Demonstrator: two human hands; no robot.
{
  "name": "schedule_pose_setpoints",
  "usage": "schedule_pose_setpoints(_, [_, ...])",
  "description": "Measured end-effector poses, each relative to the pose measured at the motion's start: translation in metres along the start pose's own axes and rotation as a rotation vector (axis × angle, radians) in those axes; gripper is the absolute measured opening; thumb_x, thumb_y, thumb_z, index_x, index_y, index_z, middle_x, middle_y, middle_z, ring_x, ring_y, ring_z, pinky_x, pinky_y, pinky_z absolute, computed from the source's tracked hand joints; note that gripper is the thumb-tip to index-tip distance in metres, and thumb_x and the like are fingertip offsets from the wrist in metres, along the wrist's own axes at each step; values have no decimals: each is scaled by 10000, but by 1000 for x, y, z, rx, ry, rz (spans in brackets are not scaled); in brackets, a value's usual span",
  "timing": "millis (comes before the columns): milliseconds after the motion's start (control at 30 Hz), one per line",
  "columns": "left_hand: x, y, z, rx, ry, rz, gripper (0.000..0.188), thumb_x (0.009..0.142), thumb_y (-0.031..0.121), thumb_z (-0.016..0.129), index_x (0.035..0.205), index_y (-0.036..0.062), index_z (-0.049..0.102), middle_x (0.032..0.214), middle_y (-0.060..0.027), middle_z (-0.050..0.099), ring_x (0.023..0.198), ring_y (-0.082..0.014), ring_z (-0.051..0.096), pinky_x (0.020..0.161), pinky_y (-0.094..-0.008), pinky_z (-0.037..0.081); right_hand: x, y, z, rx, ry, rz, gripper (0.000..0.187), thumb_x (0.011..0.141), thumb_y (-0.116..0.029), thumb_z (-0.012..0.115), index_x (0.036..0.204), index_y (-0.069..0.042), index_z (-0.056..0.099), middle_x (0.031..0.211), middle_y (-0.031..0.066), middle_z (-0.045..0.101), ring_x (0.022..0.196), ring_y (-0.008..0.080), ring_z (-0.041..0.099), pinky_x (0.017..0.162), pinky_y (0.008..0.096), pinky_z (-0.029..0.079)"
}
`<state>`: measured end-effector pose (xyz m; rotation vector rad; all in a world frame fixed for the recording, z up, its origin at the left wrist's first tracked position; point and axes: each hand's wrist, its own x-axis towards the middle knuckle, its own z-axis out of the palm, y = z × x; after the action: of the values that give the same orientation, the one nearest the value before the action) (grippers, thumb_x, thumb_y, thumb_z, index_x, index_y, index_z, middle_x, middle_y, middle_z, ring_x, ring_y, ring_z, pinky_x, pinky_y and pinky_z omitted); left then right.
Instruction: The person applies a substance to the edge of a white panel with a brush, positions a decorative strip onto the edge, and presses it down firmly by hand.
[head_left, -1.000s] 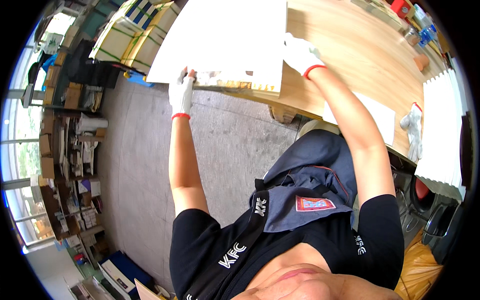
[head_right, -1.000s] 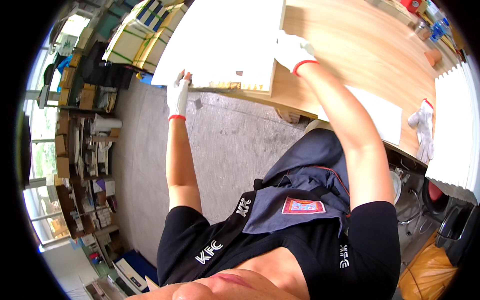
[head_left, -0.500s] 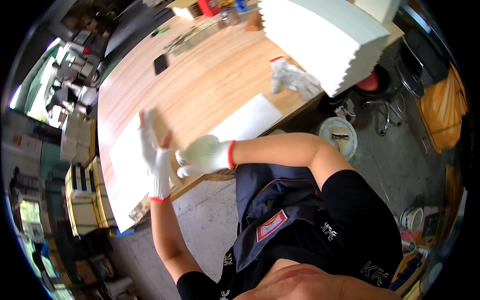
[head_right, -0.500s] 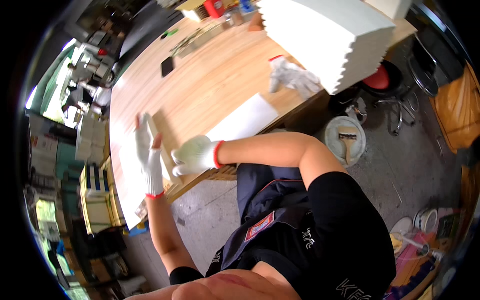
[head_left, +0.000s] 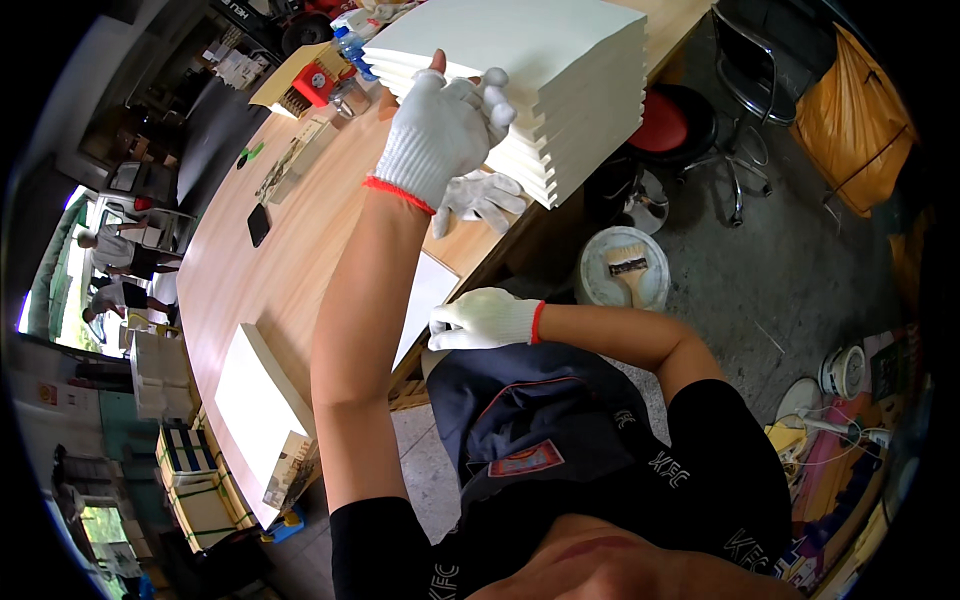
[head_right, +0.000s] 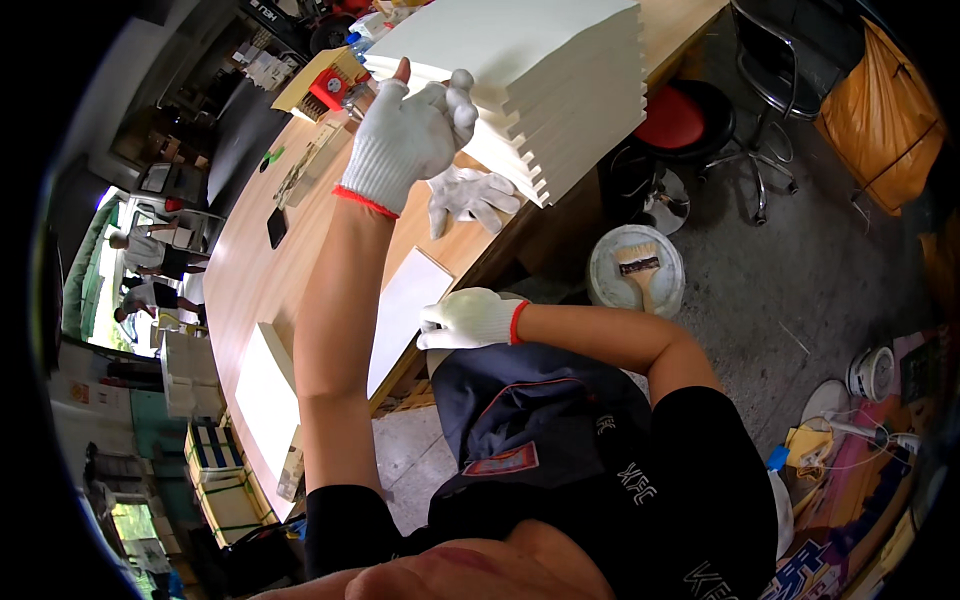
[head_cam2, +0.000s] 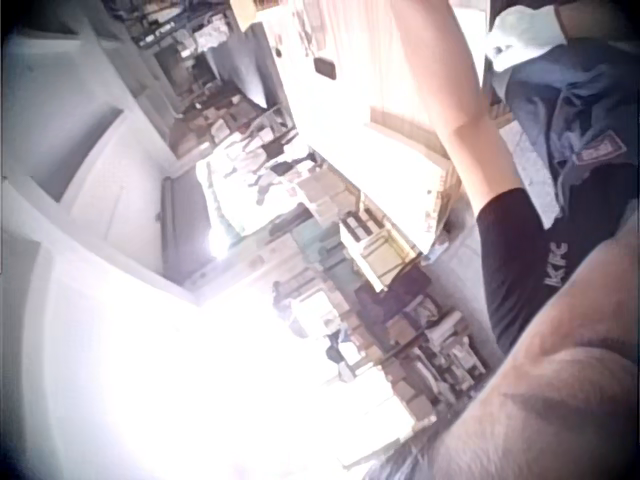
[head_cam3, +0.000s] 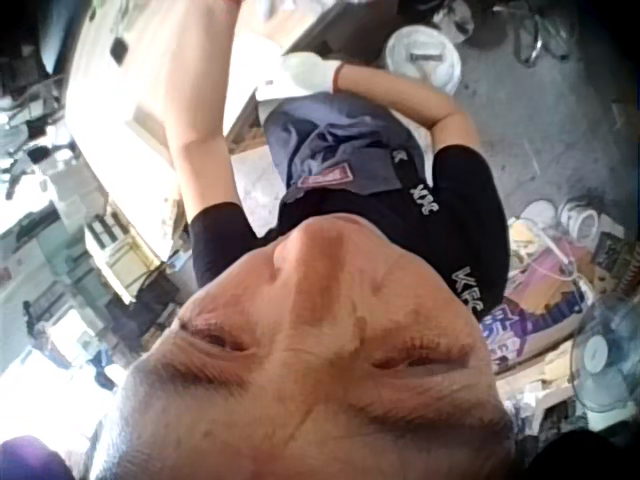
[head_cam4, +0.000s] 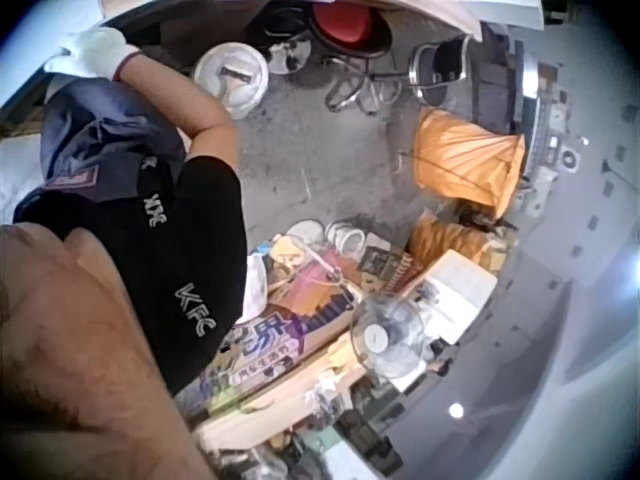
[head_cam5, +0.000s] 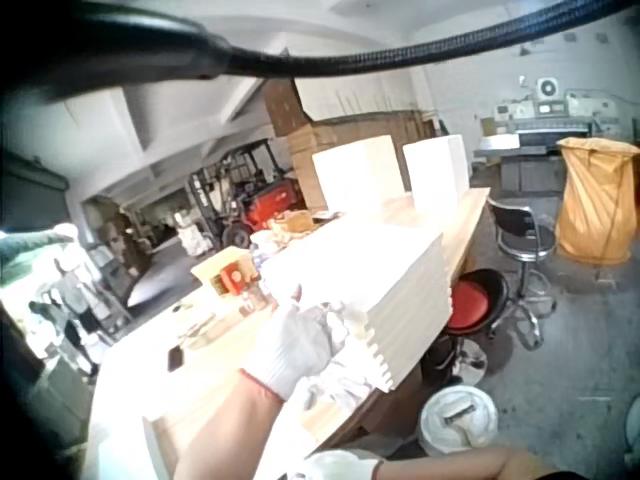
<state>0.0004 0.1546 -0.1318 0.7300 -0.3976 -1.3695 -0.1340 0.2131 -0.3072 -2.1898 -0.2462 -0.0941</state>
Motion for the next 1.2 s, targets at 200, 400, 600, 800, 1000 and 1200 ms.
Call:
schedule_pose_setpoints(200, [4, -11, 41, -79, 353, 114, 552, 1018, 428, 470, 1282, -51, 393, 1157, -163, 608, 788, -241, 604, 679, -427, 548, -16, 17, -13, 93, 31, -29, 413, 952, -452, 585, 991, -48, 657, 887, 133, 699, 859, 319, 678, 777, 413, 498])
schedule_pose_setpoints(400, [10, 0, 42, -305, 404, 74, 337, 989, 276, 513, 1162, -8, 457, 993, -136, 611, 748, -229, 583, 632, -397, 499, -30, 23, -23, 140, 44, -56, 366, 964, -418, 589, 994, -58, 652, 857, 129, 690, 823, 323, 675, 738, 416, 497])
schedule_pose_setpoints(600, [28, 11, 66, -80, 740, 272, 182, 938, 185, 600, 977, 12, 560, 956, -131, 596, 775, -265, 588, 660, -404, 509, -41, 26, -26, 170, 18, -16, 349, 962, -409, 599, 1003, -67, 653, 886, 135, 706, 826, 335, 680, 742, 418, 503])
schedule_pose_setpoints(800, [49, 18, 67, -521, 570, 244, 505, 953, 268, 597, 1338, -20, 441, 1404, -220, 482, 1295, -449, 511, 949, -533, 555, -50, 36, -21, 153, 13, 19, 352, 953, -435, 599, 1023, -95, 664, 872, 124, 703, 826, 314, 683, 753, 404, 503])
schedule_pose_setpoints(1000, [88, 11, 39, 28, 424, 270, 330, 987, 162, 552, 1206, -55, 435, 1370, -275, 464, 1235, -463, 537, 1023, -498, 543, -51, 31, -22, 115, 0, 59, 320, 950, -420, 604, 1032, -116, 662, 856, 103, 705, 815, 295, 687, 741, 408, 502])
schedule_pose_setpoints(1200, [30, 76, -34, 1, 372, 193, 253, 966, 158, 542, 1124, -41, 534, 1022, -217, 634, 805, -258, 657, 622, -333, 594, -35, 22, -31, 196, -34, 59, 253, 967, -334, 593, 1061, -111, 664, 874, 66, 726, 770, 206, 710, 706, 349, 534])
